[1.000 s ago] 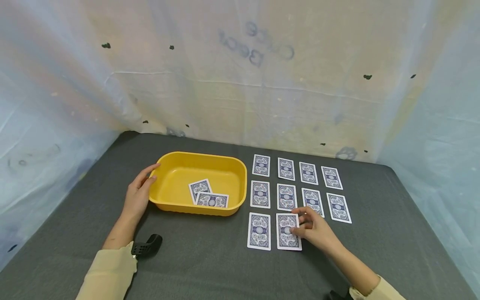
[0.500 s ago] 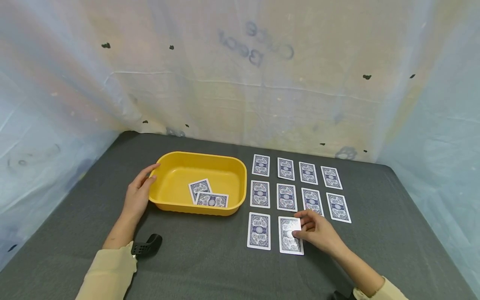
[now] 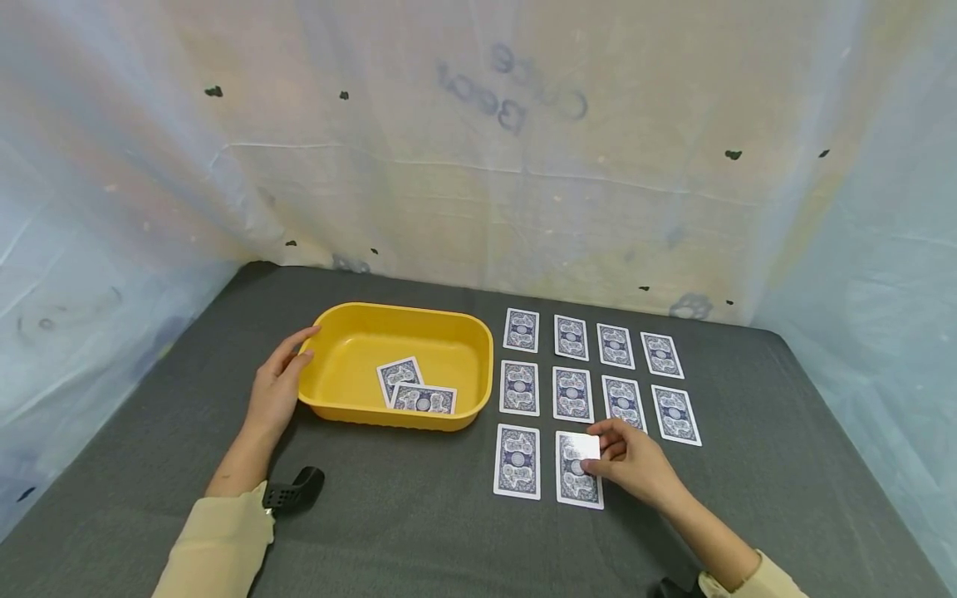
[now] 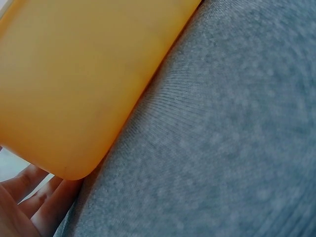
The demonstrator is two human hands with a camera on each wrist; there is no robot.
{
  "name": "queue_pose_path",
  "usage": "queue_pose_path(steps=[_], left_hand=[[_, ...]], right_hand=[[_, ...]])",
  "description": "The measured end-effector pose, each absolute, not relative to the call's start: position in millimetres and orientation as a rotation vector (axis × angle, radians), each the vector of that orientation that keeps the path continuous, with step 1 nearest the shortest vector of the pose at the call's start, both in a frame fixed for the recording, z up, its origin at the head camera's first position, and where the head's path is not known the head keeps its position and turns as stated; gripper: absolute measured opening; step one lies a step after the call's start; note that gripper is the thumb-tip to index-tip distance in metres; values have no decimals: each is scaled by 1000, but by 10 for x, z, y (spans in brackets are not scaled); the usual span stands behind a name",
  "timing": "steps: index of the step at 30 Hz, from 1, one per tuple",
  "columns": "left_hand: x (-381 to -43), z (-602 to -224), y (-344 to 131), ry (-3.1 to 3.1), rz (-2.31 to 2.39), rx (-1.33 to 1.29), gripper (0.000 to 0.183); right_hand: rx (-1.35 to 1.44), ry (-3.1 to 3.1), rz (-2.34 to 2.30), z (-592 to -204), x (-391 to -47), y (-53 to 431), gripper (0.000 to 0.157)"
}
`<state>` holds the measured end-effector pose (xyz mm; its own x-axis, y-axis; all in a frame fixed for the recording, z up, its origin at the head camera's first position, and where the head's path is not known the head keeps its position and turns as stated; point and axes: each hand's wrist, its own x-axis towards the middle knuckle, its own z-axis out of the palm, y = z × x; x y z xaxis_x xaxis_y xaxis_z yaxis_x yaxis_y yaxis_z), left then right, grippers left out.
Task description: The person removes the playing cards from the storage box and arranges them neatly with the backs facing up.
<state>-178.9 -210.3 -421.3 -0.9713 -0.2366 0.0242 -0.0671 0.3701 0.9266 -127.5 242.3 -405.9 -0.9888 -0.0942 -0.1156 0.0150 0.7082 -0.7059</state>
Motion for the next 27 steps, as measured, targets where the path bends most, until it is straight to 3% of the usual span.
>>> queue_pose_path(steps=[12, 27], left_hand=[[-1804, -4226, -2105, -2479, -1647, 270, 45], [-1797, -4230, -2090, -2473, -1632, 275, 45]], right_hand=[[-83, 2838, -1114, -4084, -1300, 2413, 40], [-205, 2798, -1363, -3782, -1502, 2234, 39]])
